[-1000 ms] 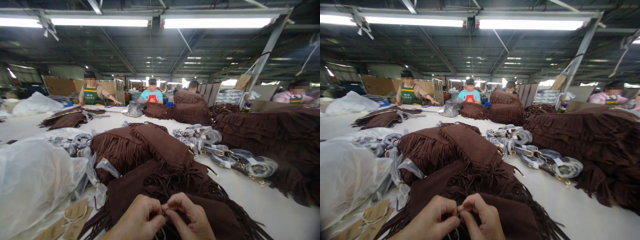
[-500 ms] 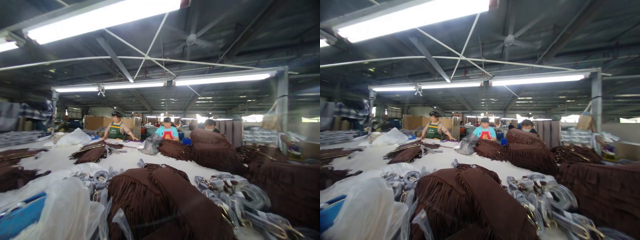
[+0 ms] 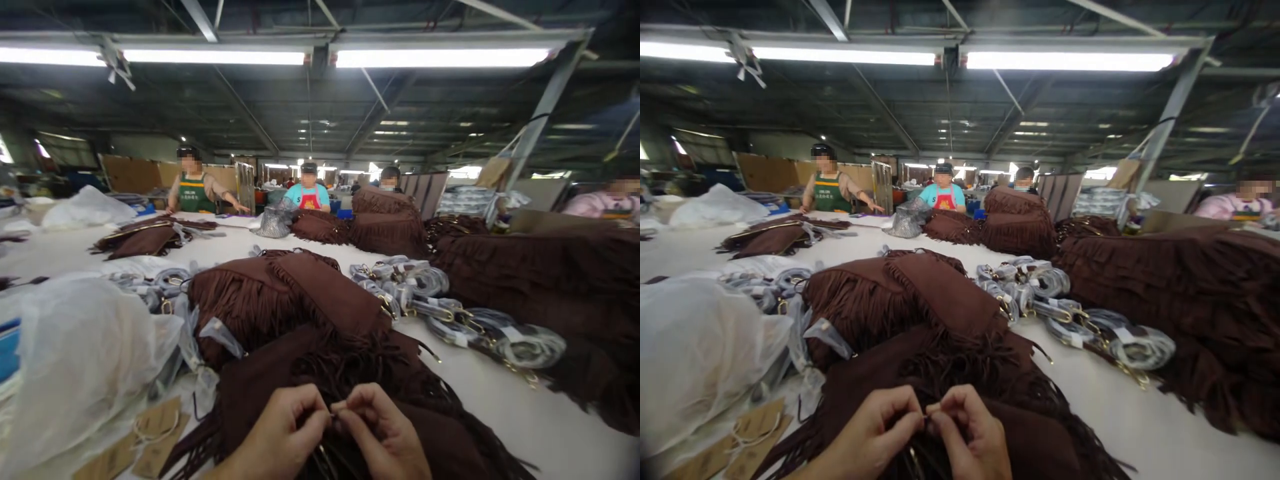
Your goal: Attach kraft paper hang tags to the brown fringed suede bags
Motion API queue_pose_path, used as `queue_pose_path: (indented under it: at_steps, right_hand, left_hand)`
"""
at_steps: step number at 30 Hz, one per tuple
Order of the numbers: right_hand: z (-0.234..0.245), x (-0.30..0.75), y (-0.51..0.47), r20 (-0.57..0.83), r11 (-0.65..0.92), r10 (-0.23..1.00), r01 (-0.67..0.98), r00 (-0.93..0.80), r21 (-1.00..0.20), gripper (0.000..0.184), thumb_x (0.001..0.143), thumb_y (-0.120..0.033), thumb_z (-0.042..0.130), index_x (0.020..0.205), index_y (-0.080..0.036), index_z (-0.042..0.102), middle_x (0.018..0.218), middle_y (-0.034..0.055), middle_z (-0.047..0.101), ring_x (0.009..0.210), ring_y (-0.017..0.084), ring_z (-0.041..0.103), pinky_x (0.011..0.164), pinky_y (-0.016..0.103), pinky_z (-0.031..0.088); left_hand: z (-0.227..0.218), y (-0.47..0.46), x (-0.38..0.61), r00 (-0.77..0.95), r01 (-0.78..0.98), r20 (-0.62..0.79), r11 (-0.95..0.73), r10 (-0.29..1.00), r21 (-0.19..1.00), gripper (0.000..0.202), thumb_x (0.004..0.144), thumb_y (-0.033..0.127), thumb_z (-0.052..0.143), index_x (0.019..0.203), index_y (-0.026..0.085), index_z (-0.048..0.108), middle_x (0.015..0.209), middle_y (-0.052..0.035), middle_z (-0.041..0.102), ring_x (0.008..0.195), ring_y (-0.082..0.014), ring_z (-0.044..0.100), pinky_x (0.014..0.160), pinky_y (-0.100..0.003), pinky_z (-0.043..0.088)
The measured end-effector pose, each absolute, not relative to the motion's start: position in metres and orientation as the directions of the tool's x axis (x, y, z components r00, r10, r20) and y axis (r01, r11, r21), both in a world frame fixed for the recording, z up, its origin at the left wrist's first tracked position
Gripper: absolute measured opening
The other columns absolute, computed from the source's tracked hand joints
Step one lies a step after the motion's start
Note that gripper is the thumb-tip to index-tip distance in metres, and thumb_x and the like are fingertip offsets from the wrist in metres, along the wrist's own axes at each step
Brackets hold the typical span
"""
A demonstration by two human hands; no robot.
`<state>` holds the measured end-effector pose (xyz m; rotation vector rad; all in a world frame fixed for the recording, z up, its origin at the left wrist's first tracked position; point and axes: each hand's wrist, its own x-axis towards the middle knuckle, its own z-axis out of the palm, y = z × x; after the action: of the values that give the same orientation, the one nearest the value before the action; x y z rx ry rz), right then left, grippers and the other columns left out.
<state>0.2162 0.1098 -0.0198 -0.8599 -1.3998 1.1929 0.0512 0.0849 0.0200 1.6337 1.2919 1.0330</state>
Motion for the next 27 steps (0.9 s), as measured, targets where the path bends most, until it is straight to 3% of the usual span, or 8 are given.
queue_pose_path:
  at_steps: [8, 16, 21, 27]
  right_hand:
    - [-0.017, 0.217, 0.114, 0.302, 0.288, 0.922, -0.091, -0.244, -0.953, 0.04, 0.085, -0.059, 0.07, 0.078, -0.02, 0.06, 0.076, 0.0029, 0.073, 0.067, 0.016, 0.068, 0.062, 0.019, 0.052]
    - [-0.025, 0.221, 0.118, 0.407, 0.428, 0.866, 0.01, -0.291, -0.904, 0.023, 0.094, -0.041, 0.063, 0.084, -0.021, 0.058, 0.079, 0.0019, 0.073, 0.073, 0.017, 0.07, 0.067, 0.019, 0.053]
    - [-0.025, 0.224, 0.118, 0.551, 0.629, 0.756, 0.161, -0.353, -0.761, 0.012, 0.097, -0.027, 0.055, 0.087, -0.022, 0.059, 0.077, -0.0003, 0.07, 0.074, 0.015, 0.071, 0.068, 0.016, 0.053]
    - [-0.026, 0.218, 0.111, 0.673, 0.724, 0.69, 0.234, -0.268, -0.649, 0.022, 0.101, -0.027, 0.047, 0.081, -0.023, 0.056, 0.072, -0.0019, 0.066, 0.065, 0.012, 0.068, 0.064, 0.016, 0.052]
  left_hand:
    - [0.022, 0.084, 0.053, 0.143, 0.364, 0.141, -0.184, 0.98, 0.913, 0.026, 0.084, 0.034, 0.047, 0.064, 0.017, 0.049, 0.063, 0.0023, 0.049, 0.063, -0.0126, 0.042, 0.059, -0.023, 0.033]
    - [0.026, 0.084, 0.055, 0.135, 0.403, 0.123, -0.167, 0.983, 0.9, 0.027, 0.085, 0.036, 0.045, 0.064, 0.019, 0.044, 0.062, 0.0033, 0.042, 0.062, -0.0127, 0.038, 0.058, -0.024, 0.03]
    - [0.027, 0.08, 0.055, 0.145, 0.499, 0.157, -0.209, 0.977, 0.841, 0.026, 0.087, 0.031, 0.043, 0.064, 0.019, 0.043, 0.061, 0.0025, 0.043, 0.061, -0.0128, 0.041, 0.057, -0.025, 0.029]
    - [0.017, 0.076, 0.056, 0.191, 0.578, 0.274, -0.333, 0.943, 0.745, 0.023, 0.088, 0.02, 0.045, 0.065, 0.019, 0.045, 0.062, 0.0002, 0.052, 0.059, -0.013, 0.048, 0.056, -0.025, 0.029]
